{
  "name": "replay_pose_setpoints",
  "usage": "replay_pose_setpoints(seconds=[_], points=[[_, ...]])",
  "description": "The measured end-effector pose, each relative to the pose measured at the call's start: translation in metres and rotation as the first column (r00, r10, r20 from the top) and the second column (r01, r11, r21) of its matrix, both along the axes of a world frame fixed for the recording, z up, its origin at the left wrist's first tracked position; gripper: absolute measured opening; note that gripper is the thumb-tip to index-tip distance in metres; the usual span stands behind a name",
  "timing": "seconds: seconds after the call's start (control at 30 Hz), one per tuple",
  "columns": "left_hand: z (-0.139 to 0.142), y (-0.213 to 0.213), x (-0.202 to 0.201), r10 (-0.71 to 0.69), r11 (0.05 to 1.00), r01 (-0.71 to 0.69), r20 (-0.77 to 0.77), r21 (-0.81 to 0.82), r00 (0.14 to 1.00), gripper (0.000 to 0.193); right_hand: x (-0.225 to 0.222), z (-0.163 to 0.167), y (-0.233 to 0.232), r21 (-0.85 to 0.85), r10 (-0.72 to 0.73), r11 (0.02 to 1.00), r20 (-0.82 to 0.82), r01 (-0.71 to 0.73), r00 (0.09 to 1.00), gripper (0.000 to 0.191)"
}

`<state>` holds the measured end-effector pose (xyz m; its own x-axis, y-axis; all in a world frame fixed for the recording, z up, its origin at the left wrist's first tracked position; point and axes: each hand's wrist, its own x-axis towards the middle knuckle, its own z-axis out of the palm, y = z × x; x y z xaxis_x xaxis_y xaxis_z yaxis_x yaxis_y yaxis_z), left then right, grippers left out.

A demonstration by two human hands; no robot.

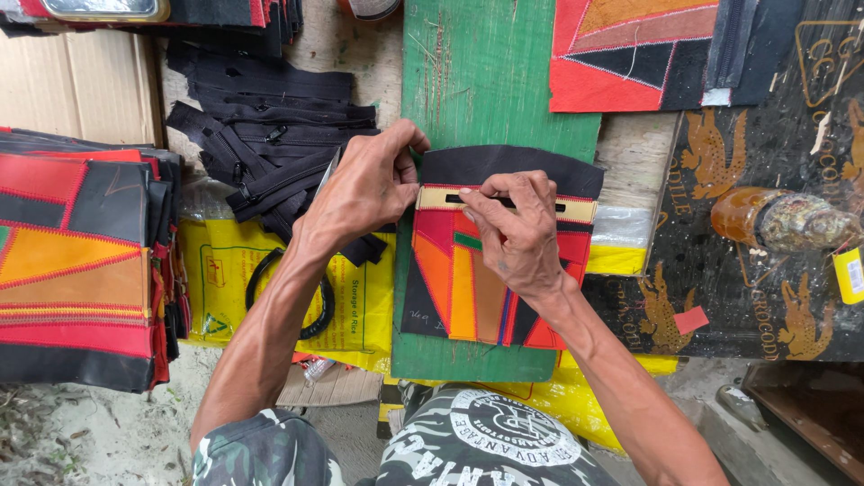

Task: The person assembles patchwork fabric pouches at a workbench. They thread a zipper through a slot in a pouch front, align and press the zipper into place, apply glue from a jar to the pouch edge, and stack the finished pouches with others on the table.

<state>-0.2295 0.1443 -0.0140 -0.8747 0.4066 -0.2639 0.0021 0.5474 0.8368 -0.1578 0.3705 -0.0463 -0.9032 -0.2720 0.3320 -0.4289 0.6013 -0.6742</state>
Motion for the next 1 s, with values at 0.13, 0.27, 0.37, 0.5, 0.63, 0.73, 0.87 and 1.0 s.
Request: replay_pose_setpoints(seconds=[0.13, 0.27, 0.37, 0.5, 0.63, 0.73, 0.87, 1.0], points=[[0.001, 0.000, -0.002, -0.004, 1.000, 0.003, 0.023, 0.020, 1.000, 0.036, -0.001, 0.001, 0.000, 0.036, 0.013, 0.999, -0.022, -0.012, 1.000, 0.030], [0.000, -0.001, -0.002, -0.030, 0.999, 0.030, -0.026, 0.009, 0.999, 0.038, -0.001, 0.004, -0.001, 0.055, 0.014, 0.998, -0.033, -0.012, 0.999, 0.029], [-0.001, -0.002, -0.002, -0.032, 0.999, 0.032, -0.017, 0.010, 0.999, 0.038, -0.002, 0.004, -0.005, 0.046, -0.006, 0.999, -0.017, 0.007, 1.000, 0.025], [-0.002, -0.002, -0.003, -0.035, 0.999, 0.035, -0.024, 0.012, 0.999, 0.039, -0.004, 0.003, -0.009, 0.019, -0.044, 0.999, 0.004, 0.044, 0.999, 0.022], [-0.004, -0.002, -0.004, -0.036, 0.999, 0.036, -0.011, 0.013, 0.999, 0.039, -0.005, 0.003, -0.010, 0.007, -0.037, 0.999, 0.006, 0.037, 0.999, 0.023], [-0.004, -0.002, -0.004, -0.044, 0.999, 0.044, 0.014, 0.017, 0.999, 0.040, -0.005, 0.004, -0.009, 0.021, -0.034, 0.999, -0.014, 0.035, 0.999, 0.024], [-0.003, -0.002, -0.005, -0.064, 0.998, 0.064, -0.026, -0.001, 0.998, 0.039, -0.006, 0.004, -0.009, 0.031, -0.029, 0.999, -0.015, 0.030, 0.999, 0.025], [-0.002, 0.000, -0.004, -0.085, 0.996, 0.085, -0.092, -0.009, 0.992, 0.037, -0.006, 0.004, -0.010, 0.027, -0.031, 0.999, -0.018, 0.031, 0.999, 0.025]])
